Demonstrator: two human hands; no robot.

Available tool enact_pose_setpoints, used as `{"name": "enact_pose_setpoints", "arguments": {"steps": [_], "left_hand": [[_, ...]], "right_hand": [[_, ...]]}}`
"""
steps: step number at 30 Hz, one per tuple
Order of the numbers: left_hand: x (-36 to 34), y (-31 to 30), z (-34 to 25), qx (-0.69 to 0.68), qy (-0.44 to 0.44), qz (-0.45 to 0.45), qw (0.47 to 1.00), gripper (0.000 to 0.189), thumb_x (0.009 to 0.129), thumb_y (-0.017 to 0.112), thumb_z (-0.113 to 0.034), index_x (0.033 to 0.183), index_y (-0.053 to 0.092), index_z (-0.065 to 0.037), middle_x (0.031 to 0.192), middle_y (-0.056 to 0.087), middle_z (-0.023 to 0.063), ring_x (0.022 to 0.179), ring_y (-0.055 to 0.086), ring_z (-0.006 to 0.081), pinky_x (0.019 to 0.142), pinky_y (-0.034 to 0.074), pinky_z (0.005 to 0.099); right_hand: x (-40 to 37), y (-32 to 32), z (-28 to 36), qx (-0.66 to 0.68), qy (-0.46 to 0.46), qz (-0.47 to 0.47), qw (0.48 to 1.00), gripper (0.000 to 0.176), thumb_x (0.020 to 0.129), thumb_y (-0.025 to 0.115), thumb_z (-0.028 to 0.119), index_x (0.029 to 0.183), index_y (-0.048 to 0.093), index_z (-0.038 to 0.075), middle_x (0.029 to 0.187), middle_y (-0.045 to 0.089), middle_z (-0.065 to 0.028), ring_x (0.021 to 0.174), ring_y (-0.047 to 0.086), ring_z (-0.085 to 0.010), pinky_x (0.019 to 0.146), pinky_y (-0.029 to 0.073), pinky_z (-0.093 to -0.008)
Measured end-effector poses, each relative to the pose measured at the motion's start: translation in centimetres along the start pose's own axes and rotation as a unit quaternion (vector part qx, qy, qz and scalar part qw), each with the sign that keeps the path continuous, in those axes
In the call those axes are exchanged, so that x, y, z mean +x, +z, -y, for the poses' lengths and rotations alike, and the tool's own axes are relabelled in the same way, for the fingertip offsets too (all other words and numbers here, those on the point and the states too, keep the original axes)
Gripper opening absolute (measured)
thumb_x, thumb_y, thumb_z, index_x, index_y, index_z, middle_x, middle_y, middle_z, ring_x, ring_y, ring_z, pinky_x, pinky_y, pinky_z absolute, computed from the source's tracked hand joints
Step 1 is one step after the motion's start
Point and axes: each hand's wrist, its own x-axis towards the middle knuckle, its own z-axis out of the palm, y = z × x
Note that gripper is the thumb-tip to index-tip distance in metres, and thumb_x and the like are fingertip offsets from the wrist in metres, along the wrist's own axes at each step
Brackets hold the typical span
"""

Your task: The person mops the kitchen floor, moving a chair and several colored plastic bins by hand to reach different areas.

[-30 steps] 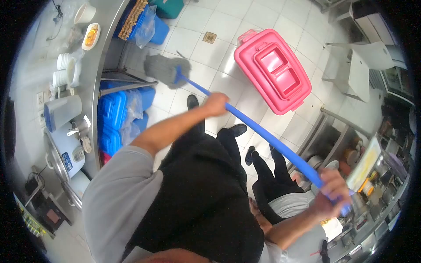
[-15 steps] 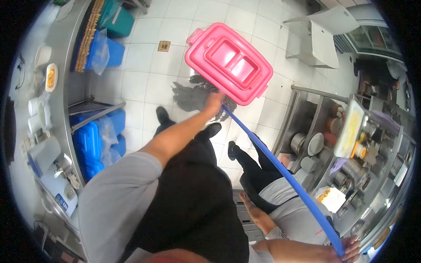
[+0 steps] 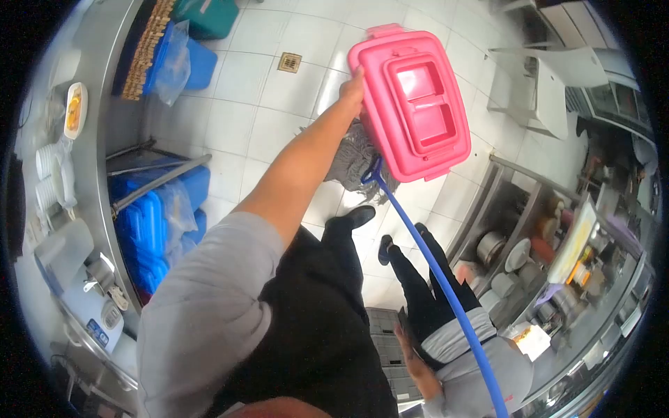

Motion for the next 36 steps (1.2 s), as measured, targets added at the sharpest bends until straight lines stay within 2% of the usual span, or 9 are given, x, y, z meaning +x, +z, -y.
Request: {"name": "enact_pose_setpoints", "arguments": {"steps": [9,11,21,25,27,28,30,32,36], "left_hand": [[0.7,-16.5,-3.4,0.049,0.027,-0.007,0.998,0.088,0.101,0.049,-0.069,0.135,0.062,0.011,0.135,0.065,0.0297,0.125,0.064,0.0404,0.101,0.054,0.0473],[-6.2,-22.1,-4.8,-0.02,-0.005,-0.059,0.998,0.084,0.103,0.046,-0.068,0.139,0.061,0.007,0.138,0.065,0.0231,0.125,0.065,0.0348,0.1,0.053,0.0452],[-6.9,-42.1,1.7,-0.217,0.065,-0.26,0.939,0.084,0.105,0.041,-0.07,0.146,0.052,0.003,0.139,0.064,0.0157,0.12,0.066,0.0286,0.096,0.057,0.0437],[-4.5,-61.1,7.2,-0.177,0.047,-0.361,0.915,0.08,0.104,0.044,-0.069,0.143,0.056,0.0,0.137,0.065,0.0147,0.117,0.066,0.0311,0.091,0.059,0.0443],[-4.8,-68.7,7.2,-0.239,0.082,-0.35,0.902,0.076,0.105,0.048,-0.063,0.147,0.054,0.0,0.147,0.058,0.0209,0.135,0.056,0.0359,0.105,0.053,0.0478],[-8.1,-66.0,4.1,-0.054,0.121,-0.389,0.912,0.077,0.104,0.051,-0.061,0.147,0.053,0.003,0.153,0.05,0.0234,0.141,0.049,0.0363,0.111,0.045,0.048],[-17.2,-58.2,-4.5,0.345,0.122,-0.522,0.771,0.08,0.103,0.056,-0.058,0.149,0.05,0.008,0.164,0.035,0.0283,0.152,0.036,0.0369,0.124,0.031,0.0484],[-22.7,-48.3,-5.7,0.311,0.365,-0.421,0.77,0.082,0.097,0.064,-0.057,0.153,0.049,0.001,0.168,0.029,0.0274,0.153,0.027,0.0458,0.128,0.021,0.051],[-20.3,-42.5,-2.5,0.552,0.262,-0.415,0.674,0.083,0.092,0.067,-0.061,0.158,0.047,-0.013,0.172,0.022,0.021,0.154,0.021,0.0511,0.116,0.025,0.0673]], "right_hand": [[-1.6,8.9,-5.1,0.085,0.095,-0.021,0.992,0.04,0.111,0.042,0.046,0.083,0.045,0.018,0.073,0.041,0.0027,0.067,0.045,-0.0134,0.068,0.04,-0.0303],[-2.2,11.4,-6.8,0.119,0.121,-0.004,0.986,0.04,0.111,0.042,0.046,0.083,0.045,0.018,0.073,0.041,0.0026,0.067,0.045,-0.0136,0.068,0.04,-0.0305],[-14.4,31.1,-14.3,0.273,0.285,0.134,0.909,0.04,0.11,0.043,0.045,0.081,0.044,0.017,0.072,0.041,0.0021,0.067,0.045,-0.0147,0.069,0.041,-0.0314],[-22.4,38.8,-14.9,0.321,0.347,0.207,0.857,0.04,0.11,0.044,0.045,0.08,0.044,0.017,0.071,0.041,0.0019,0.067,0.046,-0.0151,0.069,0.041,-0.0318],[-24.4,41.0,-14.8,0.336,0.363,0.242,0.835,0.04,0.11,0.044,0.045,0.08,0.044,0.017,0.071,0.041,0.0018,0.067,0.046,-0.0153,0.069,0.041,-0.032],[-24.3,41.2,-14.7,0.34,0.364,0.256,0.828,0.041,0.109,0.044,0.045,0.08,0.044,0.017,0.071,0.041,0.0018,0.067,0.046,-0.0154,0.07,0.041,-0.0321],[-22.9,40.8,-14.8,0.338,0.351,0.273,0.829,0.041,0.109,0.045,0.045,0.08,0.044,0.017,0.071,0.041,0.0017,0.067,0.046,-0.0156,0.07,0.041,-0.0322],[-20.4,39.2,-15.1,0.324,0.342,0.275,0.838,0.041,0.109,0.045,0.045,0.079,0.044,0.017,0.07,0.04,0.0016,0.067,0.046,-0.0158,0.07,0.041,-0.0324],[-14.2,33.8,-15.0,0.295,0.302,0.251,0.871,0.041,0.109,0.045,0.045,0.078,0.044,0.017,0.07,0.04,0.0014,0.067,0.046,-0.0162,0.07,0.042,-0.0328]]}}
